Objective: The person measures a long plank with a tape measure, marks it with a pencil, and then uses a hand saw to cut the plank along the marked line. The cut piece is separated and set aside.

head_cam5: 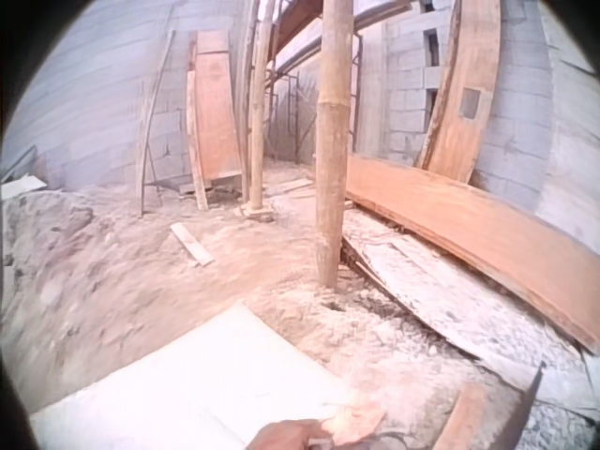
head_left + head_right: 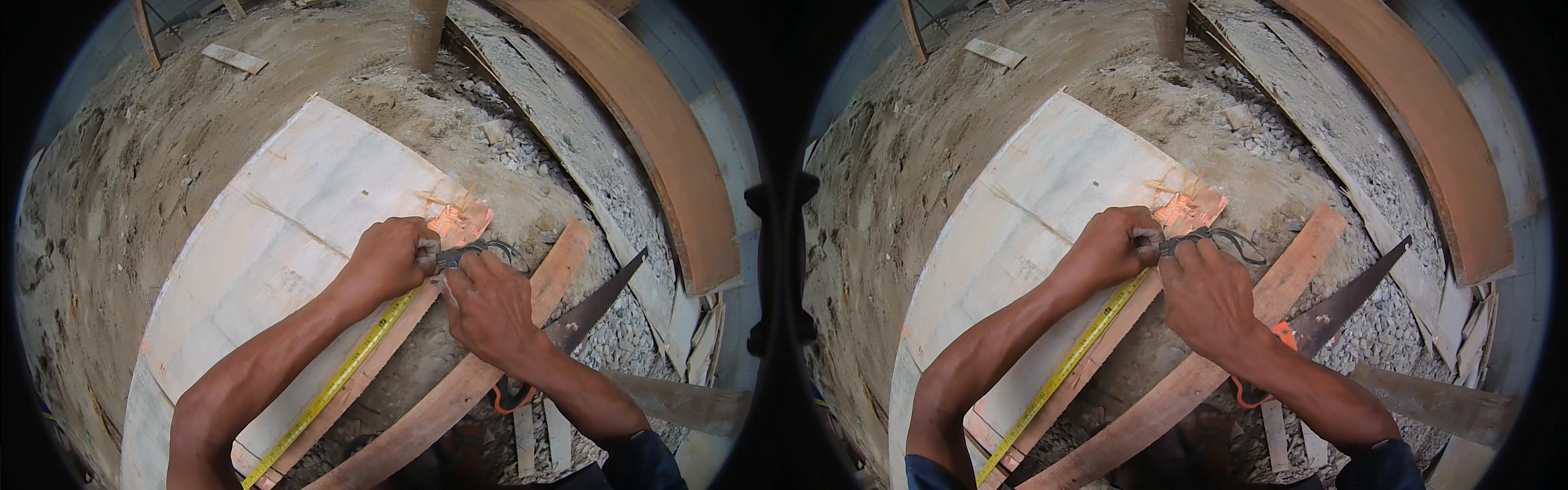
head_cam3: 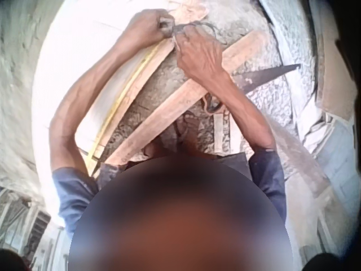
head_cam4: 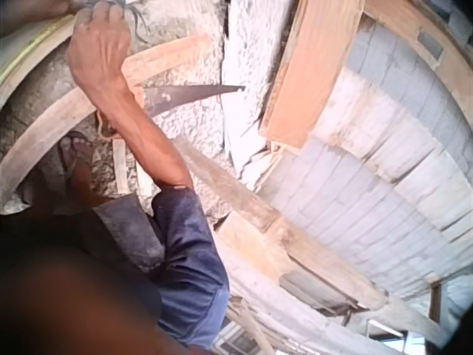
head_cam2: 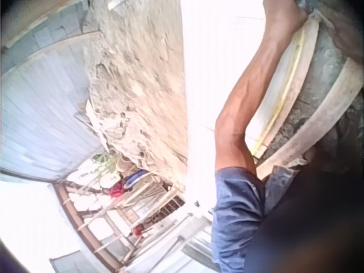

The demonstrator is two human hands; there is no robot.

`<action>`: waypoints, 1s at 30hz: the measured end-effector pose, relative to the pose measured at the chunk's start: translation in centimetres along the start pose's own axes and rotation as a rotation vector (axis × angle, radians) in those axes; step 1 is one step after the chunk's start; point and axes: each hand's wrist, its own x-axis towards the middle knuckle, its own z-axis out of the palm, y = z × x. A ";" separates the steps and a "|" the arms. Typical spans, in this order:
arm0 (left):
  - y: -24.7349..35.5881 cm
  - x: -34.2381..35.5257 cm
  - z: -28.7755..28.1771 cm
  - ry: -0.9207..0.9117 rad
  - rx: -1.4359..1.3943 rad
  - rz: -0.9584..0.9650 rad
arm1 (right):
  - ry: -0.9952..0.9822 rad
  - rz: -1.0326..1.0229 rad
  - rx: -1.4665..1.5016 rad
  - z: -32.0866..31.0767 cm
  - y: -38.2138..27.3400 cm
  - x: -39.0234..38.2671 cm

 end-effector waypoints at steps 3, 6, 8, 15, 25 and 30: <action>-0.4 0.0 0.1 -0.019 0.034 -0.002 | 0.008 0.005 -0.022 0.4 0.1 0.3; -0.6 0.1 0.1 -0.051 0.063 0.002 | 0.019 -0.020 -0.038 0.5 0.3 0.0; -0.6 0.1 0.1 -0.054 0.077 0.003 | 0.022 -0.036 -0.035 0.5 0.5 -0.1; -0.6 0.0 0.2 -0.032 0.051 -0.012 | 0.034 -0.025 -0.018 0.4 0.4 -0.1; -0.4 0.1 -0.1 -0.074 0.039 -0.044 | 0.037 -0.009 0.008 0.5 0.4 0.0; -0.3 0.1 -0.1 -0.064 0.045 -0.047 | 0.032 0.001 0.004 0.5 0.4 0.0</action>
